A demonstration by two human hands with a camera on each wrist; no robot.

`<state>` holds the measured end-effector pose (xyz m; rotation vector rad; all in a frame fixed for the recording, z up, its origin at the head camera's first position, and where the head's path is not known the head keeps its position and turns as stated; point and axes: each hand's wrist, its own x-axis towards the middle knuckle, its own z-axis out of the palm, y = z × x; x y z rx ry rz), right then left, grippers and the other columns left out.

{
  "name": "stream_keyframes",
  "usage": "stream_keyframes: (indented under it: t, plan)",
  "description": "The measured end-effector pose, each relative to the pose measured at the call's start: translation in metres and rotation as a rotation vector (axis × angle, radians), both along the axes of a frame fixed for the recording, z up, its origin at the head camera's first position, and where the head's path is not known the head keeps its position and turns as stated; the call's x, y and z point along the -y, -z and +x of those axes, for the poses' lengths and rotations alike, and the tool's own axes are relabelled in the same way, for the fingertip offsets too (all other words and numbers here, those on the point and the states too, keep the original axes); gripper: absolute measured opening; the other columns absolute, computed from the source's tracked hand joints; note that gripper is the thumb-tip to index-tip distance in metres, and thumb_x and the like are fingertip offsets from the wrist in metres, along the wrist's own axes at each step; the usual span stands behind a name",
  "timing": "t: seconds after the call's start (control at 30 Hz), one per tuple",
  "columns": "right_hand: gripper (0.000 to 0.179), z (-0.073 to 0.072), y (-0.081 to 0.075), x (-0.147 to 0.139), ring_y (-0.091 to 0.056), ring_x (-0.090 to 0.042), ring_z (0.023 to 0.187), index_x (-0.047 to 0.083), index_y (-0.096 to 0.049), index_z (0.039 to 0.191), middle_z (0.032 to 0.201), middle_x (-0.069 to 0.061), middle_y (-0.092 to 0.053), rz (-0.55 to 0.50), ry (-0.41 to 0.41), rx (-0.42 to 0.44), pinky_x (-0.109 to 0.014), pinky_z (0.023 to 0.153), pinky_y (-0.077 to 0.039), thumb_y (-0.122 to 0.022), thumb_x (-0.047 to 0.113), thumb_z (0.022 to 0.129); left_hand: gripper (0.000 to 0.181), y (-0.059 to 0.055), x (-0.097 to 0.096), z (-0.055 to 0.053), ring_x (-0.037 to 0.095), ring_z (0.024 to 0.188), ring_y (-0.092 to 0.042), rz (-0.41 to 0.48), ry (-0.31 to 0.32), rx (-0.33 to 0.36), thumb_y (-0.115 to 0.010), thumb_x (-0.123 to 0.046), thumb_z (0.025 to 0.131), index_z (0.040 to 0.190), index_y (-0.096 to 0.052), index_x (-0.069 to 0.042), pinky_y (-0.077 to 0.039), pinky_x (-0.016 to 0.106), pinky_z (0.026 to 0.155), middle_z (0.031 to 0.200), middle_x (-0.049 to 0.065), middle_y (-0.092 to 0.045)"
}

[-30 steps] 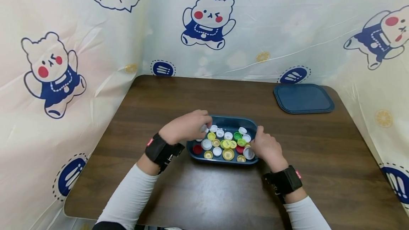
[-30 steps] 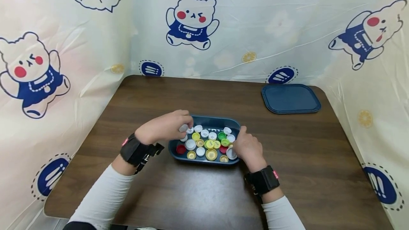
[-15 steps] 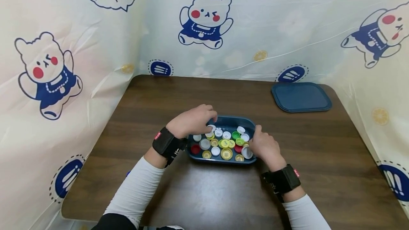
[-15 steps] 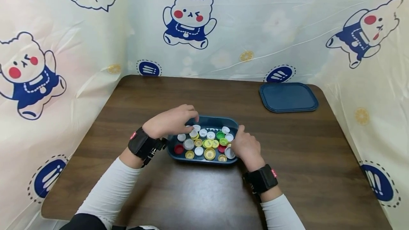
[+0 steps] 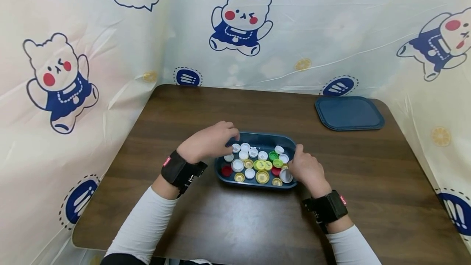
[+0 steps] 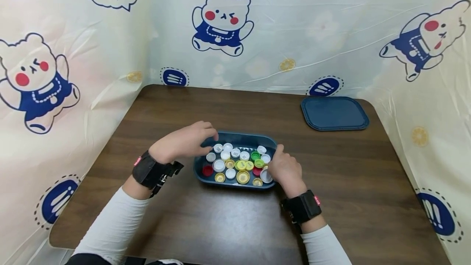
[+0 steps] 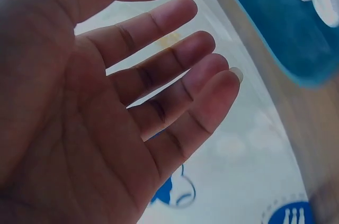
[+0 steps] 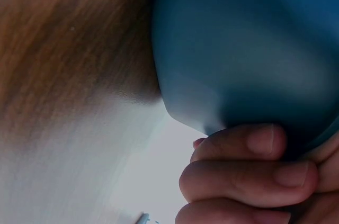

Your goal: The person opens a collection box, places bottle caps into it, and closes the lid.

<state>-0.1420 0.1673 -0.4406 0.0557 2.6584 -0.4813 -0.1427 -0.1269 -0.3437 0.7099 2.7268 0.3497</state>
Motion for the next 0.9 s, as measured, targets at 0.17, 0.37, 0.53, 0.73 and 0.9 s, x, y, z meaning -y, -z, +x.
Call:
stream_keyframes:
  t: [0.17,0.37,0.53,0.73,0.9]
  plan:
    - [0.055,0.0,0.0,0.0,-0.059,-0.032,0.08,-0.001,-0.028,0.143,0.111,-0.028,-0.061,-0.004,0.003,0.007,-0.045,0.068,-0.048,-0.053,0.025,0.101,0.03,-0.001,0.031,0.018,0.021,0.107,-0.053,0.006,-0.075,-0.017,-0.072,-0.022,0.093,0.121,-0.069,-0.012,-0.053,0.039,0.091,0.12,0.007,-0.061]
    - [0.055,0.001,-0.003,-0.004,-0.059,-0.033,0.081,-0.001,-0.028,0.143,0.11,-0.027,-0.06,0.003,0.0,-0.001,-0.046,0.069,-0.048,-0.052,0.025,0.101,0.032,0.002,0.072,0.044,0.025,0.112,-0.056,0.034,-0.196,-0.021,-0.071,-0.021,0.094,0.124,-0.066,-0.011,-0.052,0.046,0.095,0.122,0.009,-0.062]
    - [0.056,0.001,-0.004,-0.004,-0.058,-0.033,0.082,-0.002,-0.027,0.144,0.111,-0.027,-0.06,-0.005,-0.002,0.005,-0.046,0.069,-0.048,-0.053,0.025,0.101,0.033,0.013,0.106,0.07,0.032,0.118,-0.056,0.061,-0.239,-0.026,-0.07,-0.02,0.095,0.124,-0.065,-0.008,-0.05,0.052,0.096,0.124,0.012,-0.062]
    - [0.057,0.003,-0.003,-0.002,-0.058,-0.033,0.082,-0.001,-0.027,0.144,0.112,-0.027,-0.059,-0.012,-0.003,0.018,-0.044,0.068,-0.048,-0.053,0.025,0.101,0.034,0.035,0.137,0.098,0.037,0.114,-0.057,0.053,-0.306,0.071,-0.075,-0.02,0.091,0.12,-0.066,-0.005,-0.05,0.054,0.091,0.12,0.016,-0.062]
    - [0.056,0.002,-0.002,-0.001,-0.057,-0.033,0.08,-0.001,-0.027,0.144,0.109,-0.025,-0.059,-0.019,-0.004,0.016,-0.043,0.066,-0.046,-0.053,0.025,0.101,0.038,0.056,0.151,0.113,0.031,0.101,-0.059,0.026,-0.345,0.162,-0.082,-0.022,0.083,0.113,-0.067,-0.005,-0.051,0.05,0.083,0.111,0.012,-0.063]
